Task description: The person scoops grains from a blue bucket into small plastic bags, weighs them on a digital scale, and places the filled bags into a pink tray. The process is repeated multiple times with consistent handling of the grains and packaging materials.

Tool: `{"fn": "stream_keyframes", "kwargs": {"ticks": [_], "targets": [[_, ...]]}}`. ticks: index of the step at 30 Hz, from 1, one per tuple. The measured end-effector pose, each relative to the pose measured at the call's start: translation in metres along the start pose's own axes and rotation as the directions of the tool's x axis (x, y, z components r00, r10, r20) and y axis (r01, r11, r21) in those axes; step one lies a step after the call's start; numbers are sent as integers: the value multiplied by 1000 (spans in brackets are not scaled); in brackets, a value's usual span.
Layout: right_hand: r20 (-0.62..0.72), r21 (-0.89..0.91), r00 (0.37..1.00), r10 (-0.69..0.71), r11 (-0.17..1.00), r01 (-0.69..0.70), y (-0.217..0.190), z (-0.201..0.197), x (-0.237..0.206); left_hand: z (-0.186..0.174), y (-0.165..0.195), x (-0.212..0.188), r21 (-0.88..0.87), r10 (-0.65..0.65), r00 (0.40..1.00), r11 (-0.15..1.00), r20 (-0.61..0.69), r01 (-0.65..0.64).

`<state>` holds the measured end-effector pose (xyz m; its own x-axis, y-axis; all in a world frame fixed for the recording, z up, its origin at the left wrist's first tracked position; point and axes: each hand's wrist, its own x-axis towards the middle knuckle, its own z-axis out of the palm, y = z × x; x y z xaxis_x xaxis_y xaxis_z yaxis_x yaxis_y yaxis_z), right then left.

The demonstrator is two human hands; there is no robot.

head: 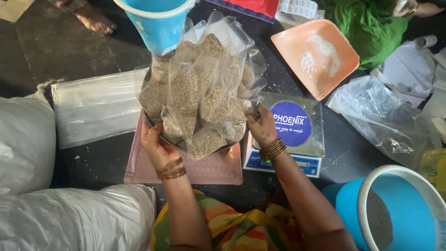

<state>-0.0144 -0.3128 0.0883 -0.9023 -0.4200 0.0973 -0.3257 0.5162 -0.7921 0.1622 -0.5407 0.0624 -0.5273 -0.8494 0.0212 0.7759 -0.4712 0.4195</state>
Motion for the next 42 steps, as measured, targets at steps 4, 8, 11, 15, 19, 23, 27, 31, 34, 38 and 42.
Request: {"fn": "stream_keyframes", "kwargs": {"ticks": [4,8,11,15,19,23,27,31,34,38,42], "targets": [[5,-14,1000,-26,1000,26,-3,-2,0,0,0,-1,-5,-7,1000,1000,-17,7],[0,32,997,-76,997,76,-6,-4,0,1,-1,0,-23,-6,1000,1000,0,6],[5,4,999,-44,999,44,-5,-4,1,2,-1,0,6,7,1000,1000,-13,-7],[4,10,999,-44,999,44,3,-4,4,7,-2,-2,22,7,1000,1000,-9,-7],[-15,14,997,-80,997,80,9,-5,8,11,-3,-3,-24,-27,1000,999,12,27],[-3,3,1000,-13,1000,13,8,-6,10,11,-3,-4,-52,-28,997,998,75,32],[-6,34,1000,-12,999,12,4,-6,12,10,-5,-3,-42,-26,997,999,73,29],[-19,28,1000,4,1000,-3,5,-5,17,6,-7,-2,-57,1,996,998,89,5],[-53,15,998,-44,999,44,8,-4,21,2,-10,-1,-94,-13,999,995,46,18],[-50,30,998,-39,999,41,11,-4,26,-5,-16,0,-166,-34,997,985,74,46],[-56,-8,997,-59,998,59,16,-3,32,-14,-23,3,-197,-70,997,978,23,73]]}}
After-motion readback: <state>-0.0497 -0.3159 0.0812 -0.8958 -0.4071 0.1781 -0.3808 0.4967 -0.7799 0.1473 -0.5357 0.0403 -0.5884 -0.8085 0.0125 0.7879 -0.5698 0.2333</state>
